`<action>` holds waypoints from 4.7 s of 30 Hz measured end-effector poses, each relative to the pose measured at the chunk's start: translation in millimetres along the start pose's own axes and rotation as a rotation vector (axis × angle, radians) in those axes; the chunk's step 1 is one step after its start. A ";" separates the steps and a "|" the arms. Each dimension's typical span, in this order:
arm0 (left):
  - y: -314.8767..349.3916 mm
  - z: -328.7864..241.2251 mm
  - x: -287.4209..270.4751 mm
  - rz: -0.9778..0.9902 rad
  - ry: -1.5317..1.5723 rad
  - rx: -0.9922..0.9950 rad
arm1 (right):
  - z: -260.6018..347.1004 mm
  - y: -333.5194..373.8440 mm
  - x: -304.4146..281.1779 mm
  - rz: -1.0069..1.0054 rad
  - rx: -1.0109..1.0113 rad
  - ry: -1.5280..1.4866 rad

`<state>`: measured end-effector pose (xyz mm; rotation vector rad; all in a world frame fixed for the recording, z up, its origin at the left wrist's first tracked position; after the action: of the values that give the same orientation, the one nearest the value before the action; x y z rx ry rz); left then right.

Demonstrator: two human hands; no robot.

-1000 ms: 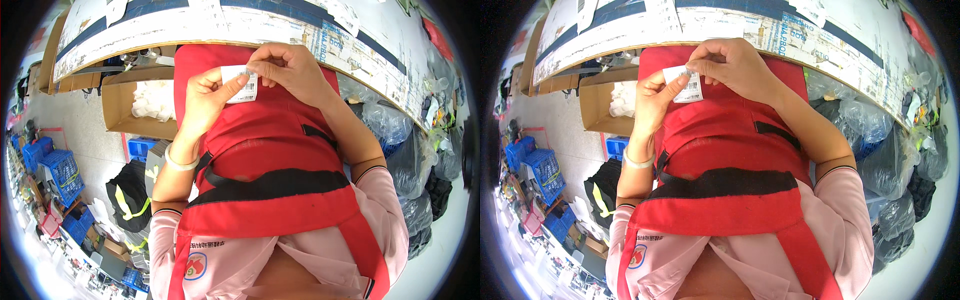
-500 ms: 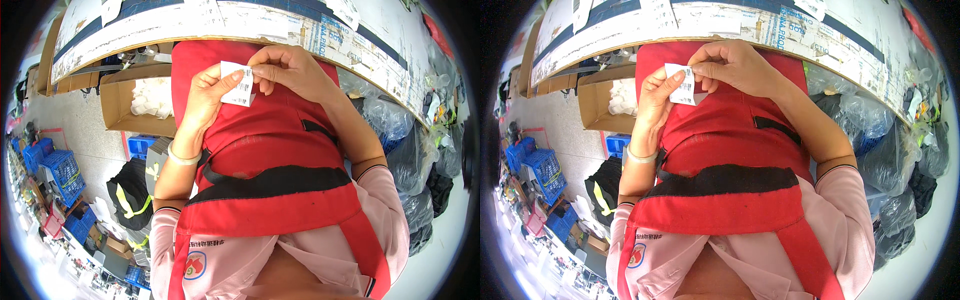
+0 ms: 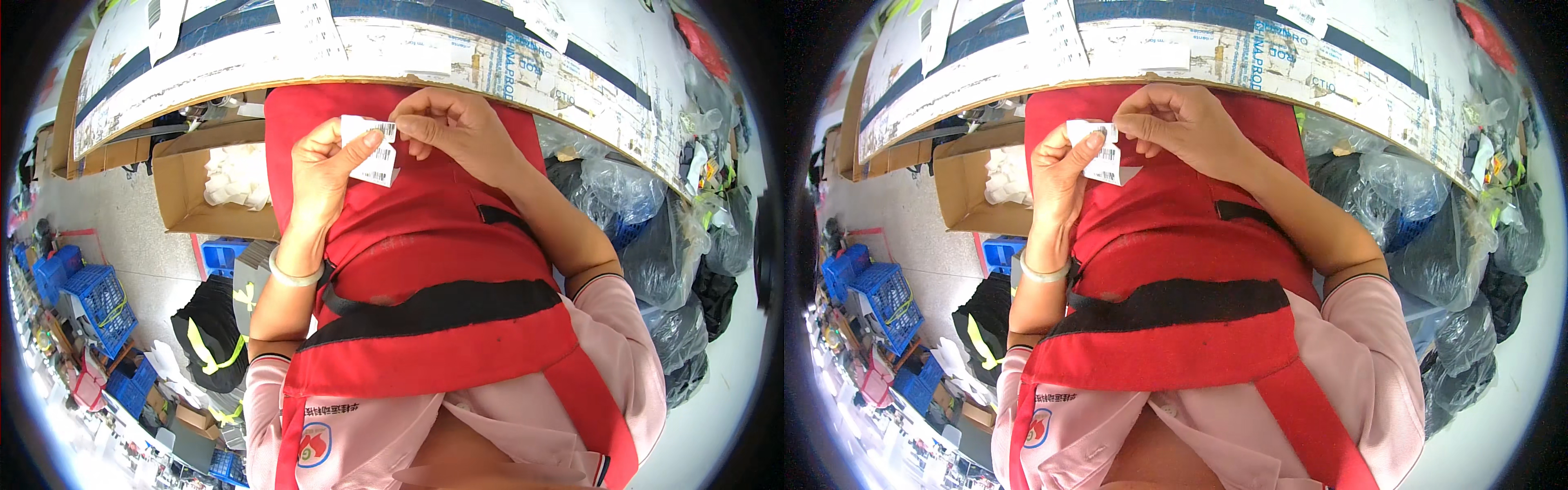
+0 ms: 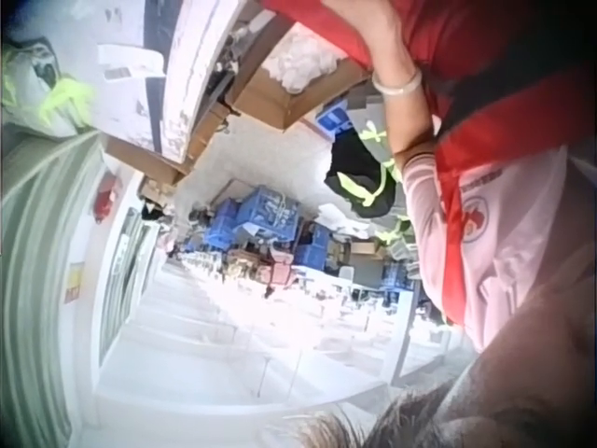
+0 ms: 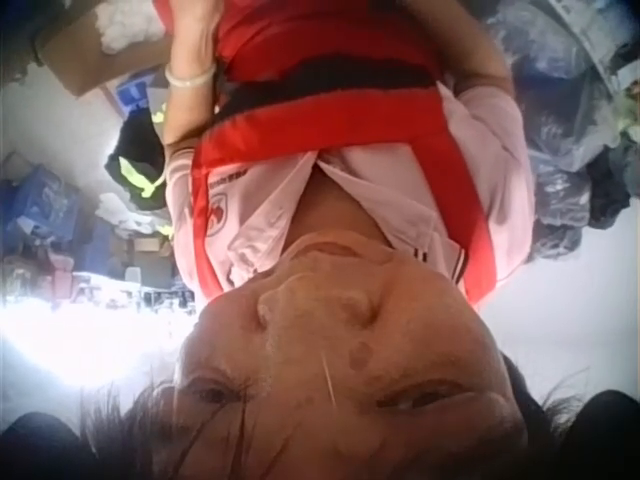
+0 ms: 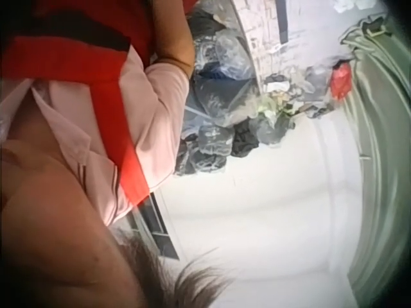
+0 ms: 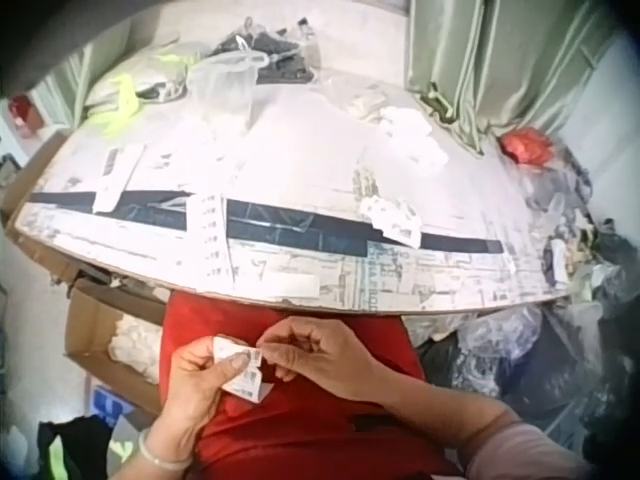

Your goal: Peeling and preparing barcodes and logistics labels from a sheet at a workbench.

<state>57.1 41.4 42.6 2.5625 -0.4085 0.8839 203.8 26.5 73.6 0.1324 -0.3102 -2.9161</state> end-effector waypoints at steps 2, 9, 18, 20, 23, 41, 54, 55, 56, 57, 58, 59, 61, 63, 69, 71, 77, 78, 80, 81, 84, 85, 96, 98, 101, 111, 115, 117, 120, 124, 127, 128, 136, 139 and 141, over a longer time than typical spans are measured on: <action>-2.6 1.9 3.6 0.011 -0.037 0.019 | 0.5 -0.2 -0.9 -0.008 0.006 0.028; -6.7 9.3 8.7 0.098 -0.116 -0.015 | -13.6 -4.7 -13.8 -0.074 0.002 0.091; -14.4 13.9 -8.9 0.055 -0.060 -0.086 | -4.3 -33.6 -74.0 -0.251 0.021 0.353; -15.1 15.7 -15.8 0.052 -0.053 -0.095 | -8.2 -38.1 -82.9 -0.229 0.040 0.379; -14.9 18.1 -20.5 0.039 -0.040 -0.106 | -11.2 -44.2 -84.1 -0.202 0.081 0.457; -17.7 18.2 -17.6 0.052 -0.005 -0.122 | -12.2 -57.0 -79.7 -0.191 0.119 0.478; -17.2 23.2 -19.3 0.031 0.007 -0.155 | -18.6 -59.2 -81.4 -0.185 0.153 0.475; -17.2 23.5 -19.8 0.032 0.006 -0.156 | -17.9 -59.3 -81.1 -0.186 0.156 0.487; -17.3 23.8 -20.1 0.036 0.008 -0.156 | -16.9 -59.2 -81.2 -0.186 0.160 0.499; -17.2 24.0 -20.2 0.041 0.011 -0.156 | -14.4 -58.9 -81.9 -0.186 0.160 0.498; -16.9 24.1 -20.1 0.041 0.011 -0.156 | -14.4 -58.4 -81.1 -0.161 0.188 0.397; -16.7 23.8 -19.7 0.044 0.011 -0.151 | -15.2 -57.9 -79.3 -0.135 0.216 0.296; -16.7 23.7 -18.1 0.049 0.012 -0.148 | -11.3 -57.2 -78.7 -0.137 0.201 0.306; -16.5 24.4 -17.7 0.040 0.013 -0.158 | -10.1 -57.3 -78.3 -0.138 0.186 0.315; -16.7 26.7 -20.0 0.037 0.008 -0.162 | -12.3 -58.3 -76.0 -0.146 0.191 0.321; -16.7 27.9 -18.8 0.037 0.009 -0.171 | -16.3 -58.9 -77.7 -0.177 0.162 0.425; -17.3 29.7 -18.1 0.029 -0.017 -0.162 | -9.1 -55.5 -73.1 -0.191 0.096 0.532; -16.8 29.7 -16.5 0.023 -0.016 -0.161 | -9.0 -52.9 -75.4 -0.198 0.092 0.537; -15.6 28.7 -17.2 0.028 -0.018 -0.155 | -4.0 -45.5 -80.3 -0.238 0.025 0.437; -15.2 28.5 -17.5 0.027 -0.017 -0.155 | -3.0 -42.5 -84.7 -0.249 0.023 0.448; -11.8 28.4 -25.9 -0.034 -0.078 -0.168 | 2.3 -28.6 -116.3 -0.305 -0.033 0.299; -11.5 29.5 -30.2 -0.034 -0.064 -0.168 | 1.3 -27.0 -132.5 -0.317 -0.034 0.313; -14.5 25.5 -18.7 -0.004 -0.029 -0.132 | -42.1 -0.8 -279.4 -0.865 0.190 0.846; -15.7 24.2 -17.0 -0.016 -0.018 -0.122 | -36.0 3.1 -277.9 -0.932 0.267 0.926; -15.4 15.4 -3.9 0.053 0.006 -0.094 | -0.1 10.8 -236.9 -0.957 0.165 0.886; -11.4 0.0 -3.2 0.093 -0.121 0.089 | -9.2 -5.2 -17.4 0.016 0.077 0.214; -10.5 -1.7 -1.6 0.140 -0.182 0.128 | -15.4 -6.0 -12.8 0.030 0.144 0.143; -10.0 -2.8 -0.2 0.150 -0.192 0.144 | -17.8 -6.1 -11.9 0.032 0.161 0.104; -9.9 -0.3 -0.1 0.159 -0.217 0.128 | -25.9 -5.5 -11.2 0.027 0.213 0.071; -11.4 3.0 -2.7 0.134 -0.258 0.100 | -27.7 -6.0 -11.3 0.005 0.190 0.127; -15.2 6.8 -8.3 0.061 -0.243 0.048 | -16.5 -3.6 -7.0 -0.065 -0.021 0.380; -16.6 10.3 -12.4 0.009 -0.169 -0.002 | -4.0 -0.6 -4.2 -0.138 -0.196 0.575; -22.3 19.2 -32.6 -0.124 0.046 -0.120 | 9.9 -13.6 -35.4 -0.297 -0.092 0.547; -23.4 16.8 -29.5 -0.095 -0.005 -0.098 | -2.4 -35.5 -70.5 -0.227 0.037 0.387; -24.6 14.7 -26.8 -0.083 -0.024 -0.085 | -3.6 -42.0 -81.0 -0.210 0.076 0.411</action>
<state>54.2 60.1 8.2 2.4952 -0.3364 0.7906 275.0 83.2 66.4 0.8068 -0.3534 -2.9805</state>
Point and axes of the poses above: each hand's wrist, its own y-axis away from the middle knuckle, its own x-axis out of the palm, z = x × y, the point moved 8 cm from there along -y, towards the middle knuckle, and after that the axes turned 11 degrees about y, right-handed, at the moved point
